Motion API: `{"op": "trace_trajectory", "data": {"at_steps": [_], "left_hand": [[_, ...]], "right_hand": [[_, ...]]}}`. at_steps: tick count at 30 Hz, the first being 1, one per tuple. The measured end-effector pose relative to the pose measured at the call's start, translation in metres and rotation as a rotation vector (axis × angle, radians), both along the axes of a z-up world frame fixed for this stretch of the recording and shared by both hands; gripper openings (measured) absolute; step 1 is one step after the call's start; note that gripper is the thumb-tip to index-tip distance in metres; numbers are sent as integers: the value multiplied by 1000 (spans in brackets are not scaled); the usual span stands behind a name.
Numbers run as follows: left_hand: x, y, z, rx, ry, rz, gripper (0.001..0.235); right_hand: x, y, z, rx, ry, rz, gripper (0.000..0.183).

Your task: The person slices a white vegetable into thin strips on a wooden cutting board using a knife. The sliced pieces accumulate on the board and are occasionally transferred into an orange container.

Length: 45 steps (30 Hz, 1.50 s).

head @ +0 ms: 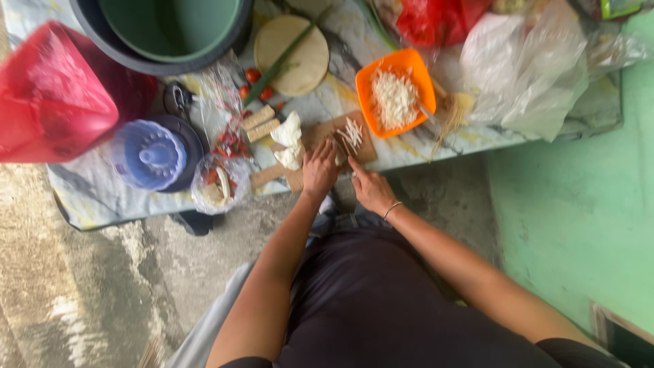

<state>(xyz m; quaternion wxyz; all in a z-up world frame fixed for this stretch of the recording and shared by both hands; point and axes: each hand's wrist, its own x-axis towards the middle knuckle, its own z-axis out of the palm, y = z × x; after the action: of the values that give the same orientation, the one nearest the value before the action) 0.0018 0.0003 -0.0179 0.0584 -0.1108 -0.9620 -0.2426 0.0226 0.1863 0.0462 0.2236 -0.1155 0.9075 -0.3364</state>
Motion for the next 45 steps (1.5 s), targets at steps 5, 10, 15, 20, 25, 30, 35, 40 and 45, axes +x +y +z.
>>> {"op": "trace_trajectory", "data": {"at_steps": [5,10,15,20,25,30,35,40,45], "left_hand": [[2,3,3,-31,-79,1,63],[3,4,7,-47,-97,42,66],[2,6,12,-50,-140,54,66],[6,6,14,-38,-161,56,66],[3,6,14,-20,-171,70,66],[8,7,13,-37,-160,63,61],[9,8,14,-32,-166,54,59],[5,7,14,-56,-184,38,57],[6,8,13,-36,-196,44,59]], "right_hand": [[-15,-8,-15,26,73,32,68],[-10,3,-26,-71,113,52,70],[14,26,-15,-105,142,53,66],[20,28,-7,-36,38,-4,62],[16,13,-3,-130,49,2,61],[22,8,8,-141,74,-12,59],[19,4,19,-77,-50,-7,60],[15,1,18,-4,-122,7,61],[13,-3,12,-107,71,15,61]]}}
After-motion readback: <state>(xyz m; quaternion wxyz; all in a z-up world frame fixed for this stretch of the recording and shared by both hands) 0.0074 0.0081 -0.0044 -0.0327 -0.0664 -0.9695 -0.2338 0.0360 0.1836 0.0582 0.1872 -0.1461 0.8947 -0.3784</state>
